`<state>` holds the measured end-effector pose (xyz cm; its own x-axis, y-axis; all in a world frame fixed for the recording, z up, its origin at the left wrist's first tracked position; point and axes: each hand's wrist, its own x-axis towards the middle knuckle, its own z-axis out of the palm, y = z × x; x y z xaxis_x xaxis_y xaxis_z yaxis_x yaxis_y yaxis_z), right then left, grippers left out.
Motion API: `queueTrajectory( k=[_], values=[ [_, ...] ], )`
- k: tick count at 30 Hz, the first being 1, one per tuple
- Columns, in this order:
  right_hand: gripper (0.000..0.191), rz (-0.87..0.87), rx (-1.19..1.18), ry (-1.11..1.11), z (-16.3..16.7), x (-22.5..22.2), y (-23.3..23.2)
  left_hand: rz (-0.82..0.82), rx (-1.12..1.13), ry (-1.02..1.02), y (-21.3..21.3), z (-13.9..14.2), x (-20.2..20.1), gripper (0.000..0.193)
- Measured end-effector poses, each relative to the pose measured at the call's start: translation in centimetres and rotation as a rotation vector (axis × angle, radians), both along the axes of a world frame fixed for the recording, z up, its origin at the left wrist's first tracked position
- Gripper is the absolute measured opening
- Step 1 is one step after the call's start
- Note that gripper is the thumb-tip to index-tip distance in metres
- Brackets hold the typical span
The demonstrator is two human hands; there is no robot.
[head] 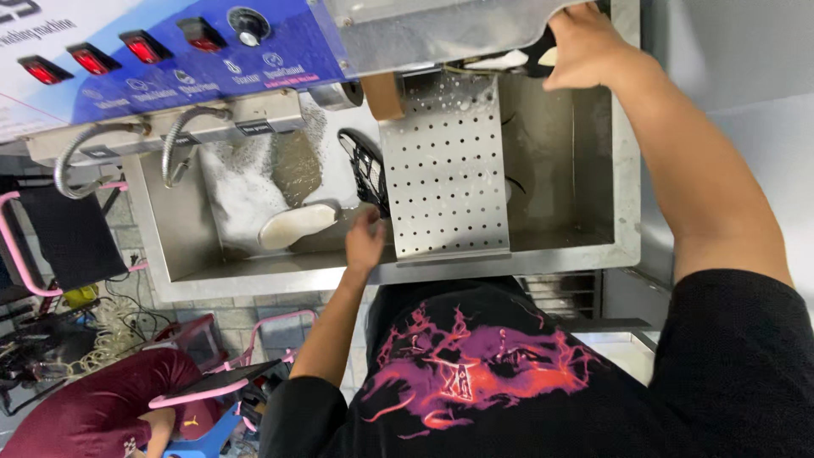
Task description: The person uses a multifunctional shoe washing machine to clean a pair of black and white sneakers. They scrub the shoes with rotating brushes, rinse them with water, and then manually scrub the soles with a brush in a sink.
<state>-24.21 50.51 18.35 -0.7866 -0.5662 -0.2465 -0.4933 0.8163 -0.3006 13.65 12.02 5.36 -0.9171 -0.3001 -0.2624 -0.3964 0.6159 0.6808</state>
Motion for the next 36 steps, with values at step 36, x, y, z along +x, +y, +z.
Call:
queueTrajectory(
  k=[36],
  values=[
    [0.126,-0.203,-0.161,-0.357,4.0,1.5,5.9,-0.231,0.685,-0.139,17.0,1.1,-11.1,0.090]
  ],
)
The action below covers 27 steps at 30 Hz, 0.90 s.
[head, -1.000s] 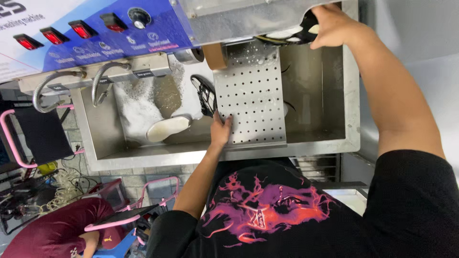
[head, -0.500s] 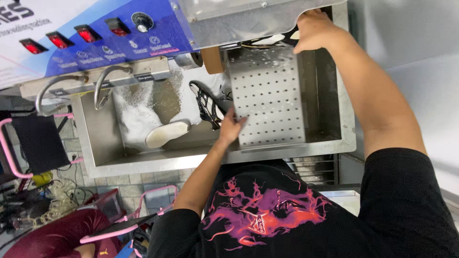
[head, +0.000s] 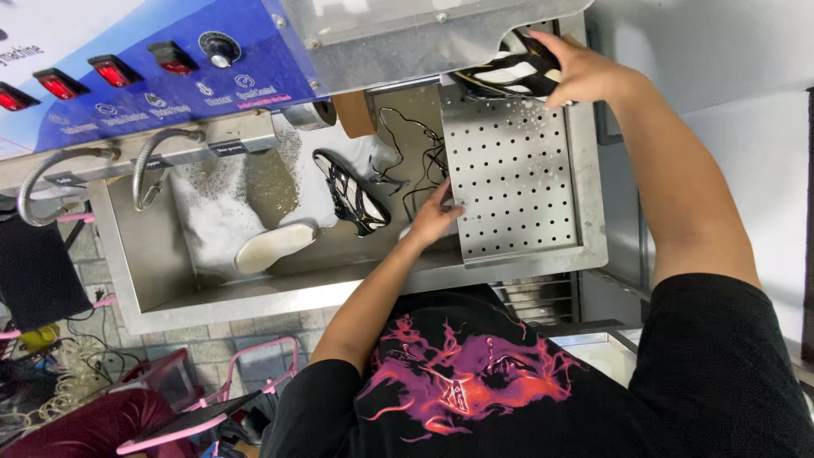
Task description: The person uses a multifunctional shoe washing machine to clean a pair of black and white sneakers. They scrub the shoes with rotating brushes, rinse them with water, and then manually scrub the soles with a brush in a sink.
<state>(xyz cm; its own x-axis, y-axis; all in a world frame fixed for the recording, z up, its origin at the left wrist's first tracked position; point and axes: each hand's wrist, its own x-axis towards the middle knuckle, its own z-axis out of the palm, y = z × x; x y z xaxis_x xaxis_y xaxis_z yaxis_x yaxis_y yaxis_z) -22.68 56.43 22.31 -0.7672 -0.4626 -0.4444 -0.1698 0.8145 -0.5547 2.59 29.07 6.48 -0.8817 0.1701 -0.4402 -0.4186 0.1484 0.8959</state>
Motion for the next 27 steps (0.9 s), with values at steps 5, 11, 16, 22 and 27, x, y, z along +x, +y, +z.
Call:
queueTrajectory(
  k=[5,11,16,22,27],
  values=[
    [0.122,-0.164,-0.439,-0.113,-3.5,2.2,5.2,0.034,-0.202,0.068,-3.7,-1.0,2.9,0.073],
    [0.086,-0.792,-0.950,-0.374,-9.2,11.4,14.7,0.116,-0.268,0.090,-10.3,-1.1,7.4,0.047],
    [0.056,-1.412,-1.102,-0.539,-12.8,23.6,16.3,0.211,-0.312,0.123,-14.0,2.0,10.4,0.042],
    [0.095,-0.968,-1.621,-0.768,-13.3,33.0,5.7,0.446,-0.271,0.170,-17.9,6.1,10.8,0.033],
    [0.101,-0.778,-1.555,-0.864,-11.7,32.6,-4.8,0.491,-0.532,0.445,-23.3,11.3,10.5,0.018]
  ],
)
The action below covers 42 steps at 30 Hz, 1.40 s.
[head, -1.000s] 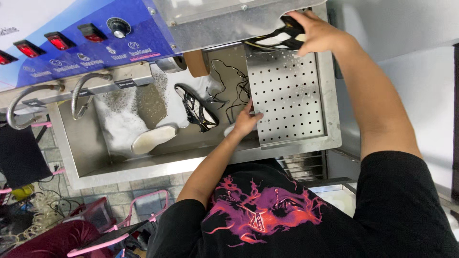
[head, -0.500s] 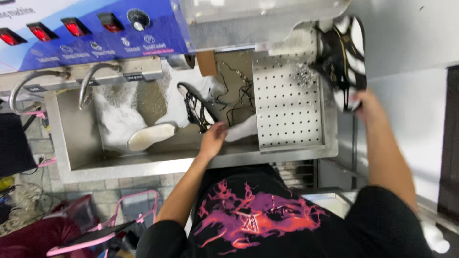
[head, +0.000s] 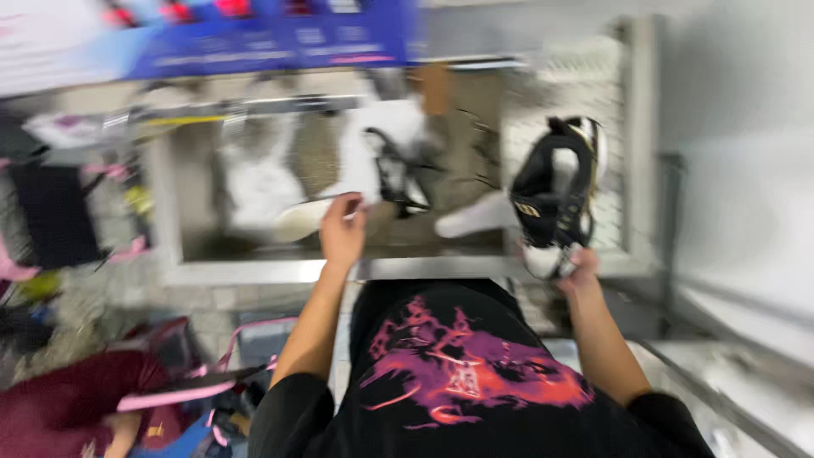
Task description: The person uses a multifunctional shoe washing machine to clean a pair of black and white sneakers. They scrub the shoes with rotating brushes, rinse them with water, and then manually scrub the soles with a brush in a sink.
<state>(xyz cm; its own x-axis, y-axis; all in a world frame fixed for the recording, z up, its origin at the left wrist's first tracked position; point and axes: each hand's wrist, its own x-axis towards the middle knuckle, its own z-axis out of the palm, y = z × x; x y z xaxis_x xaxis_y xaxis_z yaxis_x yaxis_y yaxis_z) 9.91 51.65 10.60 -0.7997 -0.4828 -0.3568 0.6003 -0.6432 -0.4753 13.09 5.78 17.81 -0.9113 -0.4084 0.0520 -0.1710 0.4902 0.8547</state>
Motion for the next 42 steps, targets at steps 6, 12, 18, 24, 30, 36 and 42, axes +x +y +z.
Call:
queueTrajectory(
  k=[6,12,18,24,30,36,42],
  values=[
    [0.102,0.096,-0.030,0.047,3.5,1.6,-13.3,0.067,-0.157,0.334,-10.5,10.0,1.7,0.006],
    [0.102,0.009,0.015,0.015,5.1,5.9,-23.2,0.025,-0.374,0.558,-24.1,19.3,-1.7,0.005],
    [0.098,-0.107,0.054,-0.058,6.0,10.1,-27.2,-0.276,-0.527,0.554,-24.8,22.2,-14.2,0.022],
    [0.098,-0.216,0.031,0.054,7.6,13.3,-26.4,-0.307,-0.521,0.329,-19.9,20.6,-18.1,0.030],
    [0.097,-0.299,0.081,-0.002,8.3,15.2,-25.3,-0.385,-0.548,0.244,-17.9,20.8,-20.0,0.031],
    [0.097,-0.307,0.042,0.037,9.2,16.3,-24.4,-0.376,-0.653,0.227,-20.9,20.4,-20.0,0.024],
    [0.096,-0.282,0.025,0.041,8.7,15.0,-23.4,-0.453,-0.710,0.254,-22.2,19.7,-19.9,0.016]
  ],
)
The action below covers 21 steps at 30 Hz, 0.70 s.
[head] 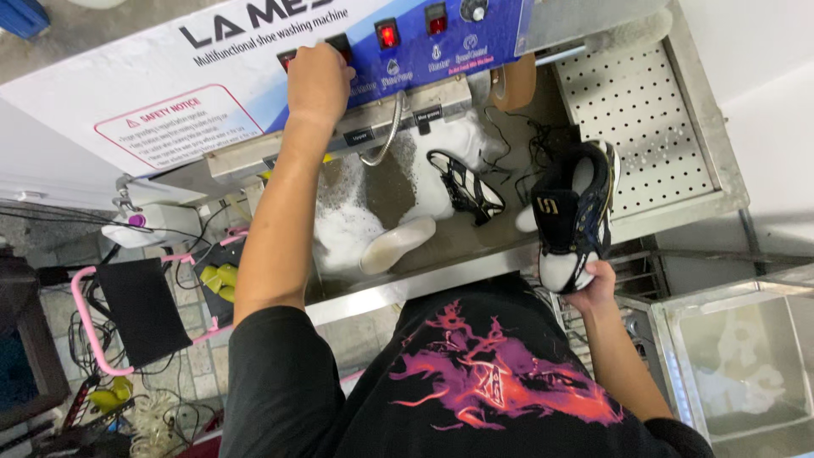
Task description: The person uses a multifunctional shoe washing machine to clean a pair of black and white sneakers. They scrub the shoes with rotating brushes, rinse them with water, and then manually scrub the soles with a brush in a sink.
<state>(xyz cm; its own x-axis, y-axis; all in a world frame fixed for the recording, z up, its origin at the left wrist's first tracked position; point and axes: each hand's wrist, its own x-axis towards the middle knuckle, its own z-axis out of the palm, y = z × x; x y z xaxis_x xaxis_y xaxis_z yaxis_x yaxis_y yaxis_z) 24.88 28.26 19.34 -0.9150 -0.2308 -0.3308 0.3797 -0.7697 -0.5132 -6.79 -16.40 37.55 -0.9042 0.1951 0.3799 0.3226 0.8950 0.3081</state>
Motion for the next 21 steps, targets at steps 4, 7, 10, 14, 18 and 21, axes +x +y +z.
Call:
queueTrajectory(
  k=[4,7,10,14,18,21],
  values=[
    [0.094,0.040,-0.049,0.042,-2.2,0.3,0.9,-0.024,0.030,0.075,1.4,2.6,2.6,0.022],
    [0.085,-0.058,0.018,-0.208,-4.4,1.0,1.2,-0.141,0.117,0.149,2.5,4.1,7.5,0.019],
    [0.067,-0.116,0.011,-0.222,-6.3,1.4,0.1,-0.183,0.379,0.155,5.9,1.8,13.9,0.012],
    [0.067,-0.283,0.227,-0.178,-6.9,1.7,-3.4,-0.312,0.667,-0.176,11.4,-8.0,19.3,0.012],
    [0.079,-0.510,0.493,-0.152,-5.8,4.8,-6.6,-0.303,0.857,-0.584,14.1,-19.3,23.7,0.014],
    [0.060,-0.627,0.250,-0.155,-4.4,8.3,-5.8,-0.280,0.963,-0.833,13.6,-23.8,24.6,0.018]
  ],
)
